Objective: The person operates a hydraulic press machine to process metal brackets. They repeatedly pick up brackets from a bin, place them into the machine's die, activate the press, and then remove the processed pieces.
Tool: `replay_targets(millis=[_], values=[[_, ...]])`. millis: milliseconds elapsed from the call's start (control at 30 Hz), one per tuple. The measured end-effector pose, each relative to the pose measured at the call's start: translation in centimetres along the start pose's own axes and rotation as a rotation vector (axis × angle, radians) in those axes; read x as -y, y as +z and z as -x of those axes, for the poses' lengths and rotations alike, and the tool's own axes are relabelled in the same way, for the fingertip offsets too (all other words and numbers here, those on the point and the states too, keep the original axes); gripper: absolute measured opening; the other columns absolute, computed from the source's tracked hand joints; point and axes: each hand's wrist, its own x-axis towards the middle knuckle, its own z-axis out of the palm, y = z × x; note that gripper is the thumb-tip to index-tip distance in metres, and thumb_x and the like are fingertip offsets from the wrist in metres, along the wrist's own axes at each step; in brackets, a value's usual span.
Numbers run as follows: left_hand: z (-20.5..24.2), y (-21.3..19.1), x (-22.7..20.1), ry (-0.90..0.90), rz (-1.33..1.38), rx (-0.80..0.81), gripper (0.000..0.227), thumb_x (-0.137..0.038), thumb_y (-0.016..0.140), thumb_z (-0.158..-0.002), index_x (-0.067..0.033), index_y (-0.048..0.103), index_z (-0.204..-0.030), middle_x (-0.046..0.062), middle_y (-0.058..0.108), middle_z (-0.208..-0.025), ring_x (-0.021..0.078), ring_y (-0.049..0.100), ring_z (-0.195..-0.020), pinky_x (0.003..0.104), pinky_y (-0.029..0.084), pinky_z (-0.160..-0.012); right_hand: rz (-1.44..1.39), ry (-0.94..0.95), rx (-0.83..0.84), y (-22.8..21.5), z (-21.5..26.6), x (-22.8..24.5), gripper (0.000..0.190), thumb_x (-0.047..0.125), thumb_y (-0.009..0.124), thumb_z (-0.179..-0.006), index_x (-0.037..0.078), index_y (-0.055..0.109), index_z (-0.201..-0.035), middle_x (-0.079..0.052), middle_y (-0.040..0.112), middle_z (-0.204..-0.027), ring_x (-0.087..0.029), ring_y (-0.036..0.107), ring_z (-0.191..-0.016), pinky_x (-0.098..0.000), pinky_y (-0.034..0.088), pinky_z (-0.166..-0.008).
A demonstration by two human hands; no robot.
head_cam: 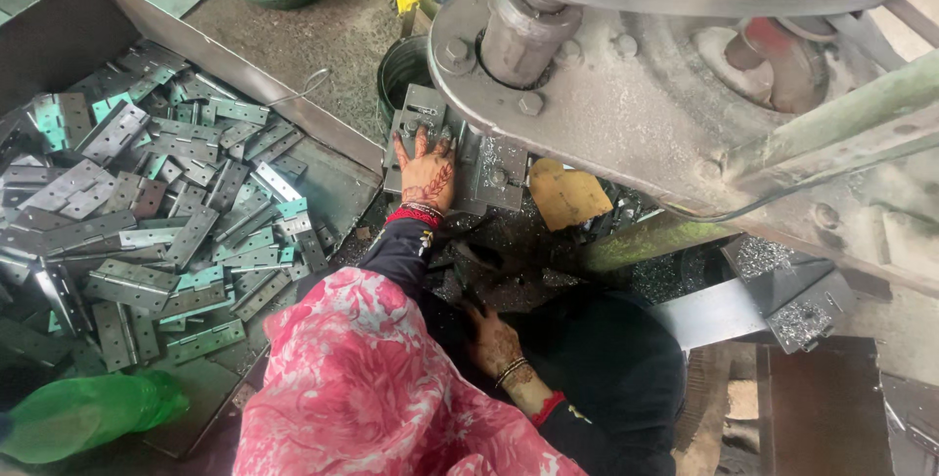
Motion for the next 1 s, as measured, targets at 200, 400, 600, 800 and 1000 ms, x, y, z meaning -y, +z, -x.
replay_targets(millis=[200, 400, 600, 800, 1000], values=[[1.8, 0.0, 0.3, 0.030, -0.002, 0.007, 0.053, -0.017, 0.041, -0.097, -0.0202, 0.053, -0.149, 0.000, 0.052, -0.152, 0.0346, 0.028, -0.150, 0.073, -0.004, -0.118, -0.040, -0.045, 0.020, -1.7, -0.3, 0.2, 0.067, 0.024, 0.074, -0.082, 0.020, 0.051, -0.145, -0.019, 0.059, -0.131, -0.040, 0.065, -0.110, -0.0478, 0.056, -0.091], [0.4, -0.4, -0.1, -0.008, 0.008, 0.080, 0.051, -0.018, 0.040, -0.100, -0.0225, 0.051, -0.149, -0.002, 0.049, -0.155, 0.0322, 0.023, -0.156, 0.074, -0.005, -0.118, 0.028, -0.082, -0.025, -3.8, -1.9, -0.3, 0.059, 0.032, 0.072, -0.086, 0.017, 0.055, -0.141, -0.019, 0.065, -0.124, -0.039, 0.065, -0.112, -0.0483, 0.055, -0.094], [-0.9, 0.2, 0.0, 0.007, -0.001, -0.002, 0.054, -0.015, 0.040, -0.099, -0.0241, 0.050, -0.151, -0.003, 0.046, -0.160, 0.0327, 0.021, -0.155, 0.076, -0.006, -0.118, -0.010, -0.048, -0.031, 2.2, -0.2, -1.2, 0.073, 0.027, 0.076, -0.080, 0.023, 0.048, -0.147, -0.020, 0.056, -0.134, -0.039, 0.064, -0.111, -0.0479, 0.056, -0.089], [-0.9, 0.9, 0.4, 0.030, -0.025, 0.048, 0.055, -0.016, 0.041, -0.096, -0.0274, 0.048, -0.150, -0.002, 0.041, -0.160, 0.0337, 0.018, -0.155, 0.077, -0.006, -0.114, -0.042, -0.031, 0.028, 1.4, -0.7, -1.5, 0.069, 0.026, 0.073, -0.084, 0.023, 0.049, -0.149, -0.020, 0.057, -0.135, -0.039, 0.065, -0.112, -0.0465, 0.056, -0.092], [1.0, 0.2, 0.2, 0.056, -0.039, -0.009, 0.051, -0.020, 0.047, -0.099, -0.0206, 0.053, -0.150, -0.001, 0.048, -0.158, 0.0341, 0.028, -0.153, 0.076, -0.001, -0.119, -0.006, -0.087, 0.019, -4.3, -1.6, 0.3, 0.060, 0.028, 0.072, -0.082, 0.017, 0.057, -0.139, -0.019, 0.064, -0.128, -0.040, 0.064, -0.115, -0.0480, 0.053, -0.097]])
